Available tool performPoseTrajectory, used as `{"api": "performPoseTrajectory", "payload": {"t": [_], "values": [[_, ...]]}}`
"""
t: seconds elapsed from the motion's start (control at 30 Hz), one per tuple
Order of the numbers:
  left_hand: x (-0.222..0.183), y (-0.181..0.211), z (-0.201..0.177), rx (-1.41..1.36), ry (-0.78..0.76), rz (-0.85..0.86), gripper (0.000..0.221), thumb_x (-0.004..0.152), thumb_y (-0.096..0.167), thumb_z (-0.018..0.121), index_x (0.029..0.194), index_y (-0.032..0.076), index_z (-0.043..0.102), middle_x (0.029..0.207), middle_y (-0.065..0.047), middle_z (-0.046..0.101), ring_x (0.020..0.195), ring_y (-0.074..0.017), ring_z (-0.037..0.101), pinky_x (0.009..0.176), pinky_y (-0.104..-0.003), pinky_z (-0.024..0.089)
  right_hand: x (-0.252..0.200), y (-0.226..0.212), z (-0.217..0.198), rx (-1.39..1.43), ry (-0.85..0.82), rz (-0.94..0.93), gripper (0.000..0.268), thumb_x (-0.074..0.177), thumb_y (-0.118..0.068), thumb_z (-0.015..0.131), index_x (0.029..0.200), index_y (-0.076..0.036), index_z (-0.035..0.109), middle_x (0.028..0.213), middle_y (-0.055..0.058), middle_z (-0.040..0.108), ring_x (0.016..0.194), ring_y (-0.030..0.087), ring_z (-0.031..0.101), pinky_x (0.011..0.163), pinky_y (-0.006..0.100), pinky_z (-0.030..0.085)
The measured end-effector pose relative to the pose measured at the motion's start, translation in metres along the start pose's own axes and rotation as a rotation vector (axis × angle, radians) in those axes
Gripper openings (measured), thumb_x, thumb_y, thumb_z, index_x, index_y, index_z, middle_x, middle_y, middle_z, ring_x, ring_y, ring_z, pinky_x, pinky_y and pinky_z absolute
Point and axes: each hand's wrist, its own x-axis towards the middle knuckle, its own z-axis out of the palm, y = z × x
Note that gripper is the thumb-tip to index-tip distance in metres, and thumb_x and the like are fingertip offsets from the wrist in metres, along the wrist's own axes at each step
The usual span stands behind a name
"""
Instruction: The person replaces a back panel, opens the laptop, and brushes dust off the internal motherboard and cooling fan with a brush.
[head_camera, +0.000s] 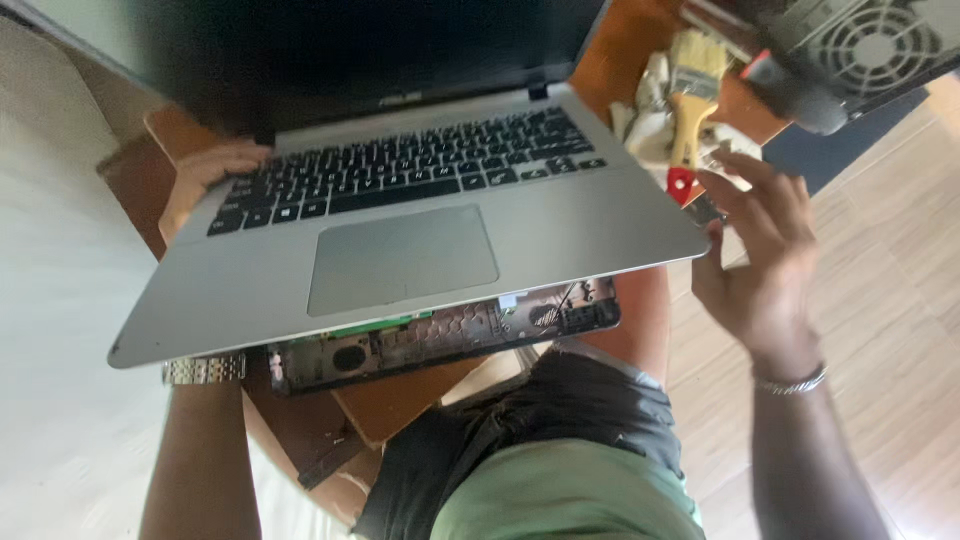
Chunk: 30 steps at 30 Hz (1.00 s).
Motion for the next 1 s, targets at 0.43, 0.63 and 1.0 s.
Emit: {"api": "performPoseTrajectory", "payload": {"t": [0.43, 0.63, 1.0], "values": [[0.002, -0.005, -0.003, 0.045, 0.057, 0.069, 0.045, 0.124, 0.033, 0.048, 0.135, -0.007, 0.066, 0.136, -0.027, 0.071, 0.138, -0.0432, 0.069, 0.127, -0.054, 0.049, 0.056, 0.074, -0.025, 0.209, -0.234, -0.207, 0.037, 0.105, 0.019, 0.069, 0.141, 0.007, 0.068, 0.154, 0.026, 0.074, 0.142, 0.036, 0.073, 0.125, 0.045, 0.056], [0.001, 0.007, 0.007, 0.129, 0.081, -0.047, 0.036, 0.112, 0.027, 0.074, 0.14, 0.006, 0.064, 0.143, -0.017, 0.069, 0.141, -0.0345, 0.066, 0.127, -0.048, 0.05, 0.064, 0.099, 0.006, 0.062, -0.03, -0.118, 0.026, 0.118, -0.006, 0.086, 0.139, 0.009, 0.084, 0.139, 0.024, 0.083, 0.121, 0.036, 0.08, 0.102, 0.043, 0.065], [0.009, 0.02, 0.012, 0.106, 0.113, -0.03, 0.031, 0.121, 0.027, 0.059, 0.138, 0.002, 0.068, 0.14, -0.017, 0.071, 0.14, -0.0337, 0.063, 0.13, -0.05, 0.05, 0.239, -0.131, 0.004, -0.131, 0.036, -1.015, 0.052, 0.119, -0.033, 0.088, 0.154, -0.001, 0.066, 0.15, 0.004, 0.084, 0.118, 0.018, 0.086, 0.109, 0.034, 0.071]]}}
